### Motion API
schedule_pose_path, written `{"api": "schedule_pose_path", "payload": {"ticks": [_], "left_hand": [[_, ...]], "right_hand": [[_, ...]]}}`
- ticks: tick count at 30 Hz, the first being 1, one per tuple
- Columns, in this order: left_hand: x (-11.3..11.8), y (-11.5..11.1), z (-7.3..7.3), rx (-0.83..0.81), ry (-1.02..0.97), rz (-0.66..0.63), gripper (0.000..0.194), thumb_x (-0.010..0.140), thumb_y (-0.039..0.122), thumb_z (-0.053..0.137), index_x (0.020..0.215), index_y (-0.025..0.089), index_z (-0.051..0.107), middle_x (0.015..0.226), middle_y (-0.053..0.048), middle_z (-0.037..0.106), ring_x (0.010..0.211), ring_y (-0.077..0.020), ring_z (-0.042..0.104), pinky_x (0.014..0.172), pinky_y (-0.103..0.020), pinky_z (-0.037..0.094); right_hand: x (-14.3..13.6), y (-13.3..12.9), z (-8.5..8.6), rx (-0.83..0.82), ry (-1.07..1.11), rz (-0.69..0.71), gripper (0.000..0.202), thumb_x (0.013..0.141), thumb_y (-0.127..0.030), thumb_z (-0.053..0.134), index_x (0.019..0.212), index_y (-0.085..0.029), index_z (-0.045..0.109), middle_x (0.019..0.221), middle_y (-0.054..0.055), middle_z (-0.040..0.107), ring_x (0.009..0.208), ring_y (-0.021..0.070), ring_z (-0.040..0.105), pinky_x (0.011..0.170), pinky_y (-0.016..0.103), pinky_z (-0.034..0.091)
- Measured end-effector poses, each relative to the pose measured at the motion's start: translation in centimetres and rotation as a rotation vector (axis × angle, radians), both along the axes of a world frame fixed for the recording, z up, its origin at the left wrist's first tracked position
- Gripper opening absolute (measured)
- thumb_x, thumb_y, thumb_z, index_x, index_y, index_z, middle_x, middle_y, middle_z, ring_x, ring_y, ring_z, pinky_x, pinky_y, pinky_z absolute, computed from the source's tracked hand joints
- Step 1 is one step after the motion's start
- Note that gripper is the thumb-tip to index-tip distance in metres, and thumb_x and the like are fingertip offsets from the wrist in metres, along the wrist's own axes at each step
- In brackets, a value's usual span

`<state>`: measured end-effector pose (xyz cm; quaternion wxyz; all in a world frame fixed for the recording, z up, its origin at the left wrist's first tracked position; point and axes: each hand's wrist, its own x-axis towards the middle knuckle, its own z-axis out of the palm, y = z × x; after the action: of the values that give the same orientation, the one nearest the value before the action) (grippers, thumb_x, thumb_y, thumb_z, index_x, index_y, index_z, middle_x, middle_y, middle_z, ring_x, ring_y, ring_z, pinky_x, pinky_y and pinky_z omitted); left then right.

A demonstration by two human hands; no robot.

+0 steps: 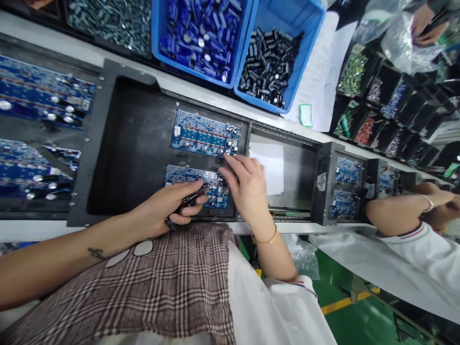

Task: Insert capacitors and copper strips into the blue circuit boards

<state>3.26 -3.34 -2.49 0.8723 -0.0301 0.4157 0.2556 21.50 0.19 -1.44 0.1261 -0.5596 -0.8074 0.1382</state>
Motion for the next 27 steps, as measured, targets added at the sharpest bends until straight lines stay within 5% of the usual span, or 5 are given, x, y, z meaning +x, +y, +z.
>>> {"api": "schedule_pose_path", "payload": {"ticks": [4, 9, 16, 22, 27], "left_hand": [[0.3, -1.1, 0.4, -0.046, -0.091, -0.013, 0.014, 0.095, 0.022, 0.054, 0.087, 0.012, 0.059, 0.075, -0.001, 0.053, 0.048, -0.0042, 0.048, 0.033, -0.009, 0.030], [0.7, -3.1, 0.5, -0.110, -0.039, -0.230, 0.018, 0.095, 0.015, 0.047, 0.097, 0.008, 0.064, 0.083, -0.009, 0.063, 0.068, -0.0140, 0.064, 0.057, -0.024, 0.058], [0.1, -4.0, -0.1, -0.084, -0.129, -0.299, 0.008, 0.093, 0.023, 0.057, 0.096, 0.016, 0.056, 0.069, 0.001, 0.053, 0.039, -0.0008, 0.031, 0.032, -0.007, 0.014], [0.5, -3.7, 0.1, -0.141, -0.026, -0.147, 0.003, 0.093, 0.015, 0.054, 0.092, 0.015, 0.051, 0.069, 0.003, 0.045, 0.044, -0.0023, 0.037, 0.033, -0.008, 0.016], [1.0, -4.0, -0.6, -0.165, -0.001, -0.127, 0.018, 0.097, 0.025, 0.052, 0.083, 0.013, 0.050, 0.068, 0.003, 0.045, 0.042, -0.0015, 0.035, 0.032, -0.008, 0.018]], "right_hand": [[-0.1, -3.7, 1.6, -0.239, 0.197, 0.069, 0.020, 0.097, -0.026, 0.053, 0.108, -0.024, 0.070, 0.099, 0.002, 0.073, 0.091, 0.0146, 0.069, 0.083, 0.029, 0.056], [1.3, -6.0, -1.5, -0.150, 0.105, 0.000, 0.023, 0.097, -0.019, 0.050, 0.106, -0.023, 0.070, 0.108, 0.006, 0.072, 0.098, 0.0166, 0.069, 0.087, 0.030, 0.057], [1.8, -5.9, -2.5, -0.065, -0.153, 0.132, 0.029, 0.096, -0.012, 0.047, 0.114, -0.021, 0.068, 0.115, 0.006, 0.071, 0.098, 0.0176, 0.068, 0.080, 0.029, 0.057], [3.0, -5.8, -3.2, 0.018, -0.182, 0.400, 0.035, 0.097, -0.011, 0.040, 0.122, -0.016, 0.064, 0.122, 0.012, 0.068, 0.106, 0.0217, 0.064, 0.090, 0.037, 0.055], [2.1, -6.7, -2.4, -0.011, 0.004, 0.257, 0.033, 0.099, -0.016, 0.045, 0.127, -0.018, 0.063, 0.124, 0.010, 0.068, 0.110, 0.0200, 0.065, 0.096, 0.037, 0.055]]}}
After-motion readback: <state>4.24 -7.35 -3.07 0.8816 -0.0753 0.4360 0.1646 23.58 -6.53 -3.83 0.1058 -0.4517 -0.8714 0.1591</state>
